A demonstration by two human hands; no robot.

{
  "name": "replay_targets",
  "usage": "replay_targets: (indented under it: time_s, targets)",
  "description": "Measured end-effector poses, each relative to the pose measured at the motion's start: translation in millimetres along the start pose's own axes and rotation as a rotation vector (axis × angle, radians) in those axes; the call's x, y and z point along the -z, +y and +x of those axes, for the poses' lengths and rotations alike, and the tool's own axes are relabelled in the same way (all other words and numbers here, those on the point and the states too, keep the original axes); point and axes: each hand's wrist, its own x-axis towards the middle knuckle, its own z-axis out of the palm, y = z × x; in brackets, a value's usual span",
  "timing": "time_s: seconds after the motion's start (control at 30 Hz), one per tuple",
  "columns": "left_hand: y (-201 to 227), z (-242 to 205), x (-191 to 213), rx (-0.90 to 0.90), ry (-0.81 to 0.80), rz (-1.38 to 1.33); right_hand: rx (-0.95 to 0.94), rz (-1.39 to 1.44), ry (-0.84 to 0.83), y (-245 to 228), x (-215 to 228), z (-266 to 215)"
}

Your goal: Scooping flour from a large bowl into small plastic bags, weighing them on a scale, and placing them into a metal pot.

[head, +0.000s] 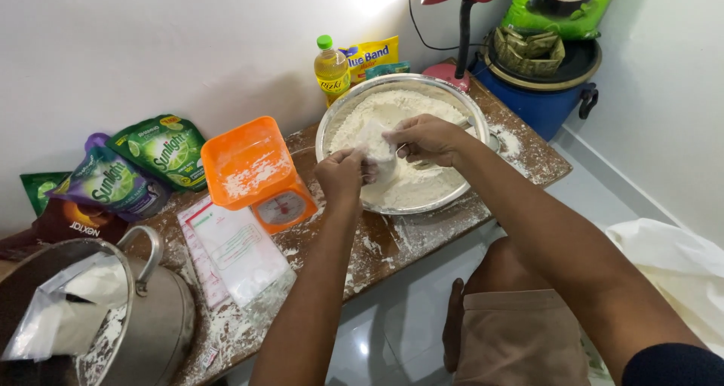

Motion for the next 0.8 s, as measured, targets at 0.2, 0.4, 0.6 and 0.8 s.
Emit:
replay_targets:
  time_s: [0.2,0.4,0.6,0.8]
  targets:
    - [8.3,0.3,-1.8,-0.179,0.089,0.138,0.308,-0.710,0.339,-22.2,-2.5,-4.9]
    - [15.2,-0.5,3.6,-0.233,0.071,0.316,0.252,-0.838,0.313,-21.3,-2.1,7.3]
    - [17.3,12.0,0.9,-0.233,-0.025,0.348,0.238,-0.568,0.213,-37.2,-20.9,-8.5]
    - [16.3,11.8,3.8,-0.283,0.071,0.377,0.350,-0.919,0.432,-25.1,-14.8,-0.3]
